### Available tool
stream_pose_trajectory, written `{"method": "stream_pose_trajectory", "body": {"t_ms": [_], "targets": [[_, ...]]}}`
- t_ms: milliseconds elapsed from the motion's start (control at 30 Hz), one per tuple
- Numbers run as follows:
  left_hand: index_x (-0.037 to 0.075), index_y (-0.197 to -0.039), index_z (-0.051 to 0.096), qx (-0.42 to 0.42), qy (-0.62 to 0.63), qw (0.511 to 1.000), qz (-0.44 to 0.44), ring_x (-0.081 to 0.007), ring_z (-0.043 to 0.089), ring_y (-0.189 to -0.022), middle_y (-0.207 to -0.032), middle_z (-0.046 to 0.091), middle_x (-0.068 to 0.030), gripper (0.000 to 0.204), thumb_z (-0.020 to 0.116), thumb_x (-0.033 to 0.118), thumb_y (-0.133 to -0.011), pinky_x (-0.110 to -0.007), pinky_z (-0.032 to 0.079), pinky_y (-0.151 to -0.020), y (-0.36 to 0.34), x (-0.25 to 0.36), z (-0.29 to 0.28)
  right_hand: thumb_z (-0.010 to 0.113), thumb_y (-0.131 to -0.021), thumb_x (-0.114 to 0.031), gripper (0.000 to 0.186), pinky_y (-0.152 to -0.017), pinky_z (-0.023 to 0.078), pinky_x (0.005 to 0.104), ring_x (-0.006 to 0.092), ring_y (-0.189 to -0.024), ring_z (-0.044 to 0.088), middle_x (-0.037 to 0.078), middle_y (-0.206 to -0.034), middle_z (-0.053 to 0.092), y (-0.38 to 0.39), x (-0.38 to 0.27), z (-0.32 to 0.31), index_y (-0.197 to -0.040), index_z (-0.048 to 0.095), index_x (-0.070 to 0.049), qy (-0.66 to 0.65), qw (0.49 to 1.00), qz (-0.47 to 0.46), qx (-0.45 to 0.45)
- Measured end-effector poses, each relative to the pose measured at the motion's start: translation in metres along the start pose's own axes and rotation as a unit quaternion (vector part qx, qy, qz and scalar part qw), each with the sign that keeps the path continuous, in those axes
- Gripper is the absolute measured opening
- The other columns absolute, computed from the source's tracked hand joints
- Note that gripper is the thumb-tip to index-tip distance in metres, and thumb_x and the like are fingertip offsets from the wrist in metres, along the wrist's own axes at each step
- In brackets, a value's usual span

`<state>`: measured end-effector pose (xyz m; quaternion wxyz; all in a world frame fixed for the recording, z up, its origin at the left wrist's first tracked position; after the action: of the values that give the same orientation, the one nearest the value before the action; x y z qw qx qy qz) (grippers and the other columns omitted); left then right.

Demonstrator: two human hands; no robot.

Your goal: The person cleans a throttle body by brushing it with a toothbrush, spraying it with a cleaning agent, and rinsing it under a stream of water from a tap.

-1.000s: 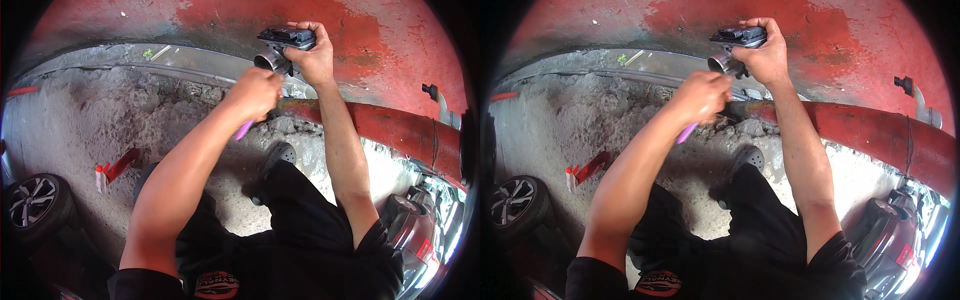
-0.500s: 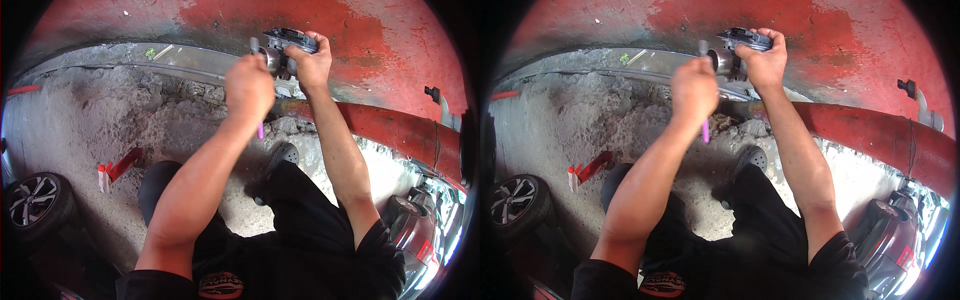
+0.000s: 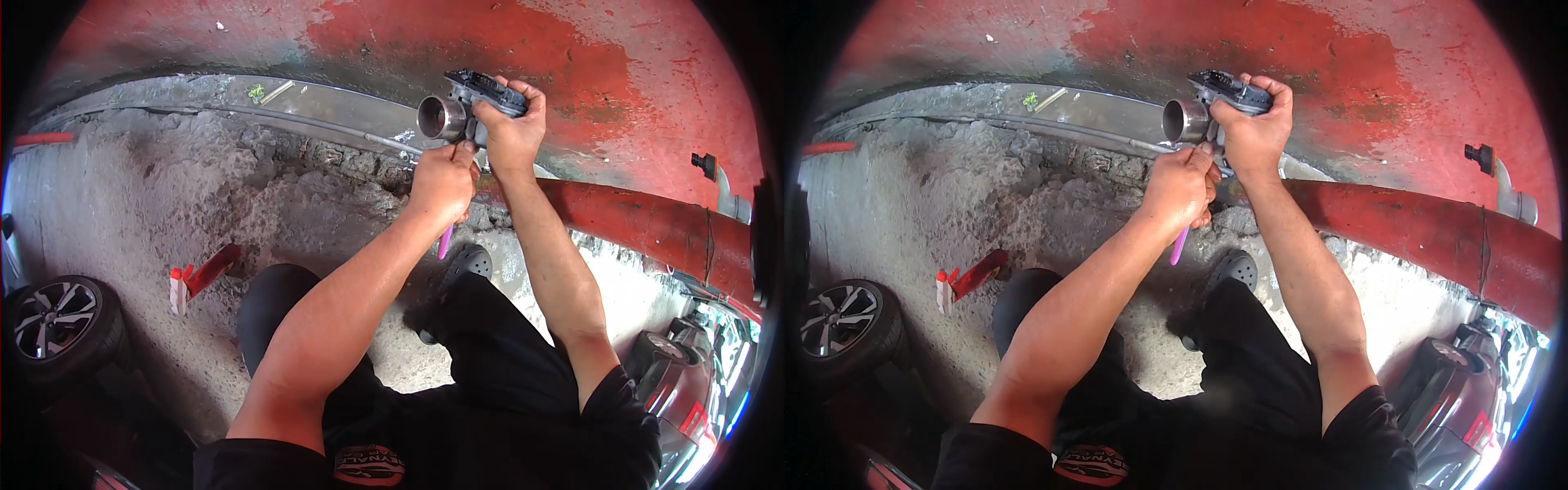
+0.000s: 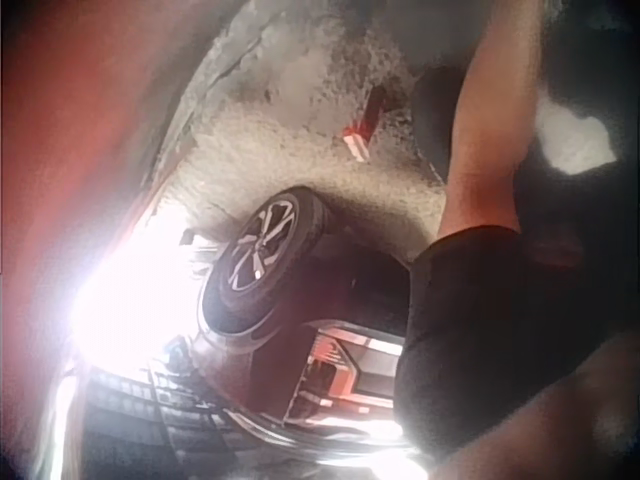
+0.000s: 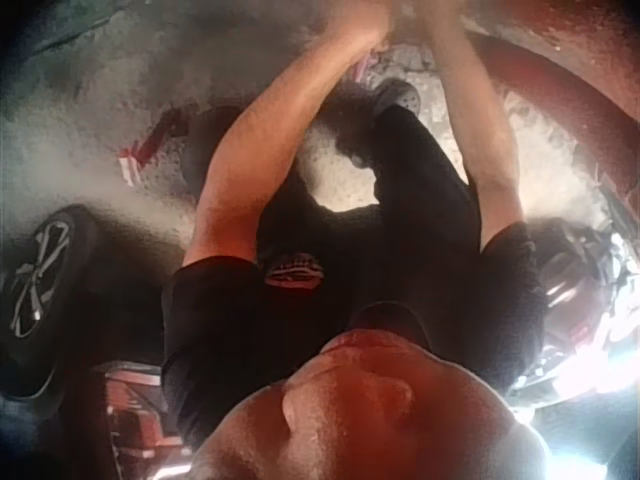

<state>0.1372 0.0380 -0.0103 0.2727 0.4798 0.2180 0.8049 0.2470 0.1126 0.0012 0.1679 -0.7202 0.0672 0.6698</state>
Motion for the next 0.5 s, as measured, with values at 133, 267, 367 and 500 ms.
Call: {"method": "stream_pose_trajectory", "body": {"t_ms": [133,267,367,500], "targets": [[-0.001,-0.074,0.060,0.154,-0.244,0.931,0.225,-0.0333,0.059,-0.055,-0.061,0.059,-0.0189,0.041,0.049,0.030,-0.099,-0.046,0.045,-0.057,-0.017,0.006,-0.006,0.077,-0.066,-0.001,0.054,-0.083,0.052,0.0297,0.0160,-0.094,0.061,0.013,-0.107,0.061,0.002,0.001,0.010,-0.109,0.045,0.000,0.012,0.999,0.021,0.025],[-0.002,-0.077,0.061,0.090,-0.225,0.966,0.089,-0.0447,0.060,-0.071,-0.070,0.061,-0.0244,0.040,0.049,0.028,-0.099,-0.048,0.045,-0.064,-0.005,-0.002,-0.011,0.078,-0.067,-0.002,0.053,-0.079,0.053,0.0291,0.0155,-0.089,0.061,0.012,-0.104,0.061,0.000,0.001,-0.003,-0.110,0.045,0.000,0.039,0.997,0.045,0.042],[0.001,-0.072,0.060,0.060,-0.248,0.949,0.187,-0.0242,0.053,-0.052,-0.059,0.055,-0.0124,0.042,0.050,0.030,-0.100,-0.038,0.040,-0.052,-0.027,0.005,-0.026,0.077,-0.067,-0.001,0.054,-0.077,0.053,0.0286,0.0160,-0.087,0.062,0.010,-0.102,0.061,-0.001,0.005,0.005,-0.110,0.045,0.000,0.044,0.992,0.103,0.065],[0.000,-0.081,0.063,0.012,-0.335,0.932,0.139,-0.0310,0.060,-0.064,-0.069,0.062,-0.0170,0.040,0.053,0.034,-0.098,-0.041,0.045,-0.063,-0.018,-0.014,-0.060,0.075,-0.068,0.001,0.055,-0.073,0.055,0.0352,0.0208,-0.082,0.063,0.012,-0.097,0.061,-0.007,0.020,-0.011,-0.113,0.045,0.002,-0.071,0.970,0.191,0.131]]}}
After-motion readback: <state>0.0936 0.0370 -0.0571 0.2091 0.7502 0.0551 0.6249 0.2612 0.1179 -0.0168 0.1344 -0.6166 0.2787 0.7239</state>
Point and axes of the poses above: each hand's wrist, its own y-axis away from the middle knuckle, its own z-axis out of the palm, x = y × z, the point moved 3 cm from there along -y, towards the middle knuckle
